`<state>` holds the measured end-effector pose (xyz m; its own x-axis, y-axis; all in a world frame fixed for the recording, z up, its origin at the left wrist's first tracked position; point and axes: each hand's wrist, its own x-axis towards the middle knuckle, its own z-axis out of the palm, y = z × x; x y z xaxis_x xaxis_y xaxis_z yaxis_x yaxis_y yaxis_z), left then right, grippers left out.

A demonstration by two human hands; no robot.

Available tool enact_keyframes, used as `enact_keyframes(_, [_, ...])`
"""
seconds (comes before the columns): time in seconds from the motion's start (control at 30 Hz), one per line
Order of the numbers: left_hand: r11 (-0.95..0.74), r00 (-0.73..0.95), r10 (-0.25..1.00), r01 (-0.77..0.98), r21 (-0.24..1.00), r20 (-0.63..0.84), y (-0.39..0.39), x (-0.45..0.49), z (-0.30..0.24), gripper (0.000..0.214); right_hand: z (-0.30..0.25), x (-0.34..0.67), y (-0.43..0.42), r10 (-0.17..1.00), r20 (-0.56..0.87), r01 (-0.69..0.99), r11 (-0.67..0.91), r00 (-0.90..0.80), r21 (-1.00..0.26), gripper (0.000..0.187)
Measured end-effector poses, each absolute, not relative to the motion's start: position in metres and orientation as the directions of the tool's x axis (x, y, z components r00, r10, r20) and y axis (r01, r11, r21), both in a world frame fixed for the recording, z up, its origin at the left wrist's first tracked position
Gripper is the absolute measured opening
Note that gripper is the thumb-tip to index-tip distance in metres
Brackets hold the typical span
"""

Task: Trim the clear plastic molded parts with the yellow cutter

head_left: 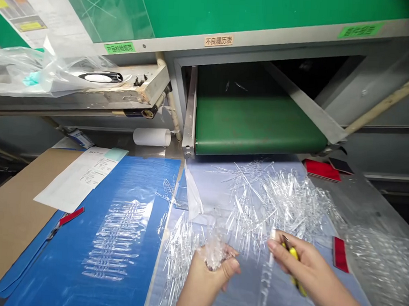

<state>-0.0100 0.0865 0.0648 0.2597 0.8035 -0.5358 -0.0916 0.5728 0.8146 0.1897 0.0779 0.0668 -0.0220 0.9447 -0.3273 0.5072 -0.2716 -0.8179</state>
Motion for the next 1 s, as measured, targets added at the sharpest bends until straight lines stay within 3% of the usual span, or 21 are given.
enact_keyframes(0.1, [0.591, 0.301, 0.790, -0.138, 0.795, -0.535, 0.090, -0.014, 0.054, 0.045, 0.034, 0.247, 0.050, 0.934, -0.350, 0.811, -0.262, 0.077, -0.523, 0.032])
enact_keyframes(0.17, [0.622, 0.354, 0.765, -0.191, 0.759, -0.538, 0.091, -0.016, 0.049, 0.037, 0.019, 0.273, 0.032, 0.918, -0.367, 0.847, -0.310, 0.148, -0.433, 0.028])
enact_keyframes(0.3, [0.729, 0.457, 0.678, -0.322, 0.604, -0.575, 0.090, -0.015, 0.046, 0.031, 0.019, 0.286, 0.028, 0.905, -0.368, 0.860, -0.353, 0.214, -0.368, 0.034])
enact_keyframes(0.5, [0.784, 0.562, 0.621, -0.434, 0.444, -0.547, 0.086, -0.012, 0.041, 0.029, 0.026, 0.281, 0.098, 0.927, -0.223, 0.885, -0.360, 0.303, -0.296, 0.035])
enact_keyframes(0.7, [0.769, 0.567, 0.639, -0.474, 0.428, -0.520, 0.082, -0.012, 0.031, 0.036, 0.022, 0.284, 0.129, 0.964, -0.213, 0.909, -0.227, 0.158, -0.350, 0.026])
enact_keyframes(1.0, [0.677, 0.413, 0.711, -0.182, 0.713, -0.569, 0.086, -0.006, 0.051, 0.033, 0.075, 0.275, 0.130, 0.964, 0.015, 0.831, -0.221, 0.266, -0.510, 0.021])
